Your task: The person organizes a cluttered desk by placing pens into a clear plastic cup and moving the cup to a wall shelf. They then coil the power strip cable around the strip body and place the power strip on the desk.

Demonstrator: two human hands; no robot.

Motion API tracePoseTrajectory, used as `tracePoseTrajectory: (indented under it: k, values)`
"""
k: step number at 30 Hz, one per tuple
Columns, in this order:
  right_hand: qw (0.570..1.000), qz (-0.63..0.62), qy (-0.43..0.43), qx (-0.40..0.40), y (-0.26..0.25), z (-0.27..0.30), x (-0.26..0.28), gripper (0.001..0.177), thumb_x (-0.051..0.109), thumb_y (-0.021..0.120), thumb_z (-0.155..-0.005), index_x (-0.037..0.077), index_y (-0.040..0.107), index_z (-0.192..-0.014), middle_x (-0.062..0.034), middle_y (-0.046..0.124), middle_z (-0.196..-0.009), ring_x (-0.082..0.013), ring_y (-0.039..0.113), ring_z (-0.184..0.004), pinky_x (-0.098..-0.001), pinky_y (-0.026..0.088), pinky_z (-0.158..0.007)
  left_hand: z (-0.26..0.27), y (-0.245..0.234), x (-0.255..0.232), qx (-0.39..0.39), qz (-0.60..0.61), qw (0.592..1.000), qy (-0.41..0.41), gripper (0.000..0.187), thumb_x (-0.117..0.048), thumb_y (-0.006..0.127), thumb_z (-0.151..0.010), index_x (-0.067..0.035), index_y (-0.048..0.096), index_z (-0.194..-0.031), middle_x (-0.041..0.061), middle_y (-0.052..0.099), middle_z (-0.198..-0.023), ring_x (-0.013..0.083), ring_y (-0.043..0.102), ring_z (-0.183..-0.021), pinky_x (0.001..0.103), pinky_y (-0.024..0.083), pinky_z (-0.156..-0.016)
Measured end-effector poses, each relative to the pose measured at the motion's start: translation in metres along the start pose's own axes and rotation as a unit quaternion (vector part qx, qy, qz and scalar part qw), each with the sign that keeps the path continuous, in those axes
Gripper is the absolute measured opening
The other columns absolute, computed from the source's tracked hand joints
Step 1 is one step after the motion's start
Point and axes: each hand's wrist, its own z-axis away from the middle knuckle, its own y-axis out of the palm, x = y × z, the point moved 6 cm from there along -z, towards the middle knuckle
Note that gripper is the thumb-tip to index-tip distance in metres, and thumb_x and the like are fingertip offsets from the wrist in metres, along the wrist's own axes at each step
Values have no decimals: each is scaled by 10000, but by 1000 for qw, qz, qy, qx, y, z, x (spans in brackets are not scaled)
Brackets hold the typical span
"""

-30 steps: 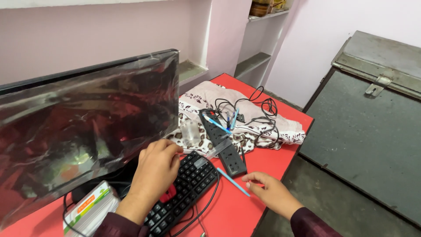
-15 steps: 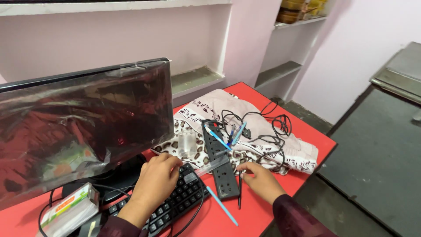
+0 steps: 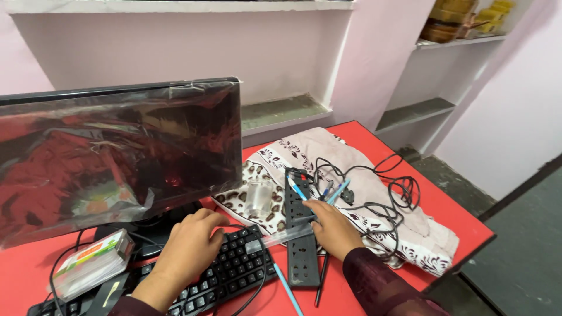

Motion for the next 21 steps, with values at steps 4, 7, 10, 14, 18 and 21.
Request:
tracePoseTrajectory:
  k: [4,7,10,14,18,21]
  values:
    - [997,61,-38,10,13,-13,-6,529,118,647,-857,178,588,-1379,-35,528,-1479,-258,473,-1360,-417,389,-1090,-6,-6,7,-2,11,1000,-24,277,-189,618,-861,-162,752,-1102,52,701,-1121,303,621,-1111,434,482,-942]
    - [996,82,-28,34,24,-20,-16,452,178,669,-866,212,651,-1317,-18,518,-1482,-249,462,-1362,-426,382,-1085,-12,-6,8,-6,21,1000,-19,270,-180,614,-865,-151,755,-1095,68,697,-1124,322,631,-1091,435,504,-928]
    - [994,95,-30,35,28,-28,-15,296,236,670,-879,242,732,-1169,8,566,-1441,-229,510,-1328,-412,417,-1071,-31,-6,5,-20,24,999,-7,264,-179,619,-857,-151,761,-1078,74,702,-1112,329,651,-1053,427,526,-910]
    - [998,41,-33,31,17,-30,-4,227,278,651,-906,213,750,-1100,18,700,-1268,-238,640,-1174,-392,489,-988,-49,3,3,-4,37,999,-4,229,-161,604,-873,-122,751,-1045,80,701,-1109,326,656,-1048,427,524,-908]
    - [995,-59,71,42,0,-39,0,285,316,593,-965,207,700,-1206,-74,769,-1051,-266,728,-990,-373,549,-853,-68,13,-1,17,38,999,-8,230,-156,596,-879,-131,751,-1046,80,694,-1124,327,652,-1059,436,514,-919]
    - [985,-160,59,-19,-14,-52,6,265,295,486,-1014,150,607,-1200,-70,795,-988,-224,762,-933,-355,546,-819,-80,20,-5,31,40,999,-4,223,-157,599,-873,-132,752,-1033,82,691,-1127,328,653,-1074,439,515,-916]
